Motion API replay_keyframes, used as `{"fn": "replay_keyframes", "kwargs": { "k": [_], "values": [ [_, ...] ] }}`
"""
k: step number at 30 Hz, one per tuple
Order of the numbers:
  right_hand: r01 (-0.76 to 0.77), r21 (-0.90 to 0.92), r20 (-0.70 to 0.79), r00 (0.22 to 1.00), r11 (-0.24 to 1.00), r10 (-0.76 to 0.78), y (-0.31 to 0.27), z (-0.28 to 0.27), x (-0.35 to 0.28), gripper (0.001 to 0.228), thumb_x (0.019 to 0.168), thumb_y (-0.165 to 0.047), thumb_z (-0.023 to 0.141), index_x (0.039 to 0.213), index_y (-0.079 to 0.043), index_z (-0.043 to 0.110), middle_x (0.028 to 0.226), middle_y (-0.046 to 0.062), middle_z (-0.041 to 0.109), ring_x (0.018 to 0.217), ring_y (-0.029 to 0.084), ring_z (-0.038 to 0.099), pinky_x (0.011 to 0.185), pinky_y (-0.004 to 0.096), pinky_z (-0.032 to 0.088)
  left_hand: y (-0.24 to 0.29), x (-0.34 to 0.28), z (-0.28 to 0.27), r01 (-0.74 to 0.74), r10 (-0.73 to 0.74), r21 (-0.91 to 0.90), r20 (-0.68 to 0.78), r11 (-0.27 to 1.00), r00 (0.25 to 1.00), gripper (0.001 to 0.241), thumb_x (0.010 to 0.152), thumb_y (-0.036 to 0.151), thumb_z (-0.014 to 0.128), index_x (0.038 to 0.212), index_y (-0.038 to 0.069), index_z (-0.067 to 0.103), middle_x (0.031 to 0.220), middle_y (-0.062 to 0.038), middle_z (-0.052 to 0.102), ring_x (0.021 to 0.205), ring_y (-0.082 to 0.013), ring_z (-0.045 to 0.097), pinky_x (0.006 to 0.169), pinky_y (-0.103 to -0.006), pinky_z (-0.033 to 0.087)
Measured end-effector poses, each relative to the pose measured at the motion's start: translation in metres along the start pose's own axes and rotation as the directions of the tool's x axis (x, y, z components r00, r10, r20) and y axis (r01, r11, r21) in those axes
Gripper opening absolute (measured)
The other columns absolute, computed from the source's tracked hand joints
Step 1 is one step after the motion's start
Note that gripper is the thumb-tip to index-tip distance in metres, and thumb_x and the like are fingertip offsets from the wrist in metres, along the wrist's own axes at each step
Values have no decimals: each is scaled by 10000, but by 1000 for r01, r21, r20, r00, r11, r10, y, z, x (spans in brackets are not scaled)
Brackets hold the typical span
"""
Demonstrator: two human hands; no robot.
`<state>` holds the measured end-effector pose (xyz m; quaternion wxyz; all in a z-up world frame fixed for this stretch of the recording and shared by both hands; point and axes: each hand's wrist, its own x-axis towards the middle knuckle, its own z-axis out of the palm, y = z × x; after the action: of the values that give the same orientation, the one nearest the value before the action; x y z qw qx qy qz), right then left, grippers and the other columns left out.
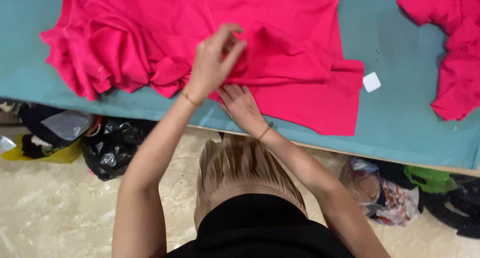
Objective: The recorder uses large fabric scissors to cut along chalked pattern lines on pink fabric.
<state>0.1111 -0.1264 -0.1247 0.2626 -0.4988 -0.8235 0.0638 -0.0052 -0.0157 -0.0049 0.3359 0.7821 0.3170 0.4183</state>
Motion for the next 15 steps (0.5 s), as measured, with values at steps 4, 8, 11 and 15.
{"fn": "replay_keyframes", "kwargs": {
  "k": [4,8,11,15],
  "values": [
    [-52,-41,-4,999,998,52,4,13,7,244,909,-149,706,1133,-55,687,1127,114,663,1078,291,599,922,445,463,-22,-79,-1,116,-95,109,-183,987,978,190,1029,105,708,1172,6,630,958,-142,681,838,-214,678,725,-353,535],
    [-54,201,-184,979,978,92,-15,-23,5,119,933,-97,732,1031,-43,694,1075,82,693,1043,267,628,898,417,457,-91,-204,-9,432,-626,-487,-362,759,691,153,1138,126,632,1153,-1,549,963,-43,604,865,-152,590,747,-336,542],
    [5,366,-209,975,931,77,-19,-45,-5,89,929,-76,731,1002,-33,702,1026,84,709,1014,260,653,898,399,460,-74,-245,-9,516,-723,-608,-144,603,675,289,1112,225,571,1260,-18,523,1069,-158,680,990,-257,718,899,-372,598],
    [62,484,-144,990,873,9,-27,-64,-26,77,928,-86,729,984,-36,720,979,75,727,961,238,668,880,388,470,-54,-226,6,477,-727,-869,245,127,641,557,1041,408,533,1439,30,437,1418,-183,575,1336,-314,596,1148,-424,484]
  ]
}}
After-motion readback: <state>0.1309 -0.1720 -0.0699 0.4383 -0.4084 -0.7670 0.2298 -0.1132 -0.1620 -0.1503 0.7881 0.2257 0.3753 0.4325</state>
